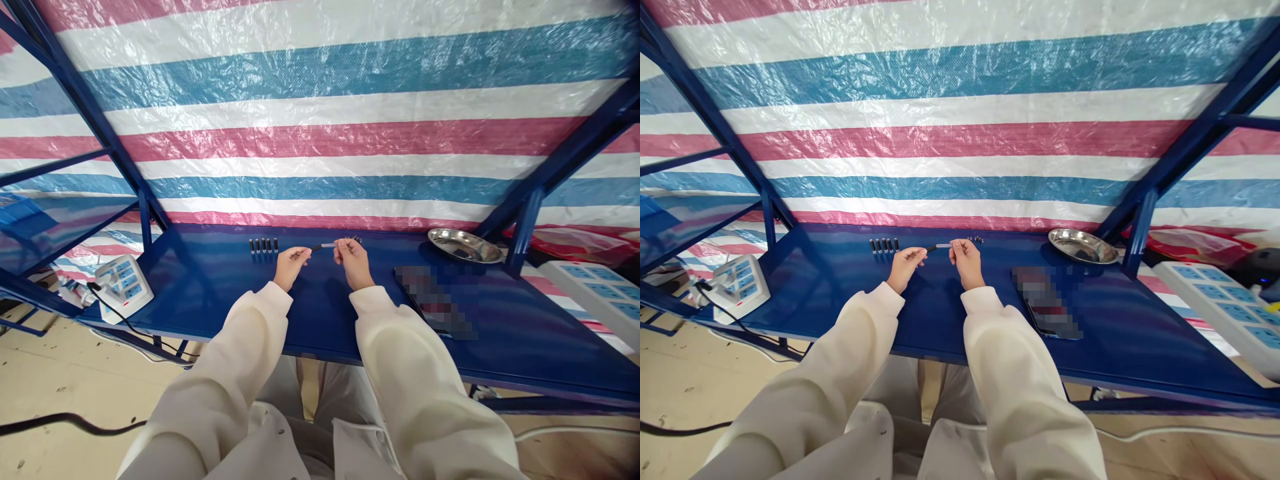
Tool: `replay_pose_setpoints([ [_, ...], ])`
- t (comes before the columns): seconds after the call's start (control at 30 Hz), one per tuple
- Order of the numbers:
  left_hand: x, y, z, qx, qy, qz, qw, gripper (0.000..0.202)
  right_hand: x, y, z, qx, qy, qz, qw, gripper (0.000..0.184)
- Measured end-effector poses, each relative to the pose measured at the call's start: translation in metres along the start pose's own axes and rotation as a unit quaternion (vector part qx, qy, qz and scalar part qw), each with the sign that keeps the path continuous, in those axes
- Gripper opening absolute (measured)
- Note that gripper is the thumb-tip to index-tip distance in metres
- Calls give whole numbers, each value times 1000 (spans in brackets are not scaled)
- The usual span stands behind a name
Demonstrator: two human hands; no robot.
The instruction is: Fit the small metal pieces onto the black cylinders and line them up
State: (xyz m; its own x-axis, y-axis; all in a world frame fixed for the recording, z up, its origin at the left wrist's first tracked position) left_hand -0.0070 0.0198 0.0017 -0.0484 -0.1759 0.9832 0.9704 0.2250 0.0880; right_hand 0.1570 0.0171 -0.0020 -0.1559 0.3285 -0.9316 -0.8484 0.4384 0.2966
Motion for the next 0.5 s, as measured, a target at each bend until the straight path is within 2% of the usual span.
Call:
replay_pose_setpoints([
  [0.3,1,-1,0,0,1,-6,1000,30,1,0,0,-8,-62,-74,995,39],
  [0.4,-1,1,-1,-10,4,-10,1000,29,1,1,-1,-24,-62,-80,995,38],
  [0.5,-5,3,-1,-37,13,-8,999,29,1,5,-5,-68,-43,-85,993,38],
])
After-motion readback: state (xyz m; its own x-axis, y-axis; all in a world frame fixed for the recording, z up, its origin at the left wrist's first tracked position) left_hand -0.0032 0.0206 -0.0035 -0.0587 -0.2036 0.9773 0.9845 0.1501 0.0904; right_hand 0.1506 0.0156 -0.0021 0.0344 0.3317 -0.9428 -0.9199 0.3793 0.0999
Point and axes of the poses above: each hand's wrist, its own z-axis towards the middle knuckle, its own y-axis out of the palm, x = y × z, the point moved 2 cm from there along z, towards the middle knuckle, and after that the axes turned 15 degrees about x, right-handed, at the moved point
